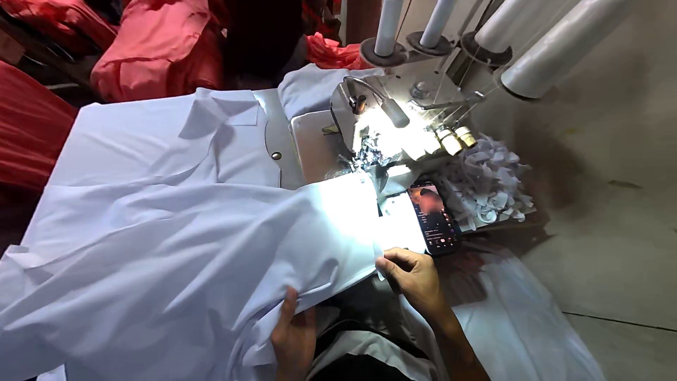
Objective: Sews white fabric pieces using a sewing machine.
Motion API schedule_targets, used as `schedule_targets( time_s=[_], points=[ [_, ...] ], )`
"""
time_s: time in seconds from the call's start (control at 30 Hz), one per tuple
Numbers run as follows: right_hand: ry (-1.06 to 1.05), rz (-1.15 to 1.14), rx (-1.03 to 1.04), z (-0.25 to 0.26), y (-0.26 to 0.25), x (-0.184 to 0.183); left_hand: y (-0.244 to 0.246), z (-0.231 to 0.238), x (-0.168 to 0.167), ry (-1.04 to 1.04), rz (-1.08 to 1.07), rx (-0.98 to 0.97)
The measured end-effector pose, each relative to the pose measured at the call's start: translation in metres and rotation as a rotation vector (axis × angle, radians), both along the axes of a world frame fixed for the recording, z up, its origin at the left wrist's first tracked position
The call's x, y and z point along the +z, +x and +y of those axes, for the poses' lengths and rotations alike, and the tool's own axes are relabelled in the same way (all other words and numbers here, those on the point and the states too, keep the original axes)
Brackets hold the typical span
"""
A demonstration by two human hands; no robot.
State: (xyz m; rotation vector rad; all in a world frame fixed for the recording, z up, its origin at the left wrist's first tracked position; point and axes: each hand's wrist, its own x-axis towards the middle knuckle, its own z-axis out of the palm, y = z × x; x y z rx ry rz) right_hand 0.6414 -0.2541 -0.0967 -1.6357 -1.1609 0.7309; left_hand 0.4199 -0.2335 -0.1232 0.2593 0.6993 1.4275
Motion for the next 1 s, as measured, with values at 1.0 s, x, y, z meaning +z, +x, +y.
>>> schedule_targets(
  time_s=[1.0],
  points=[
    [0.175,0.000,-0.001,0.085,0.013,0.036,-0.016,0.143,0.054,0.660,0.423,-1.315]
  ],
)
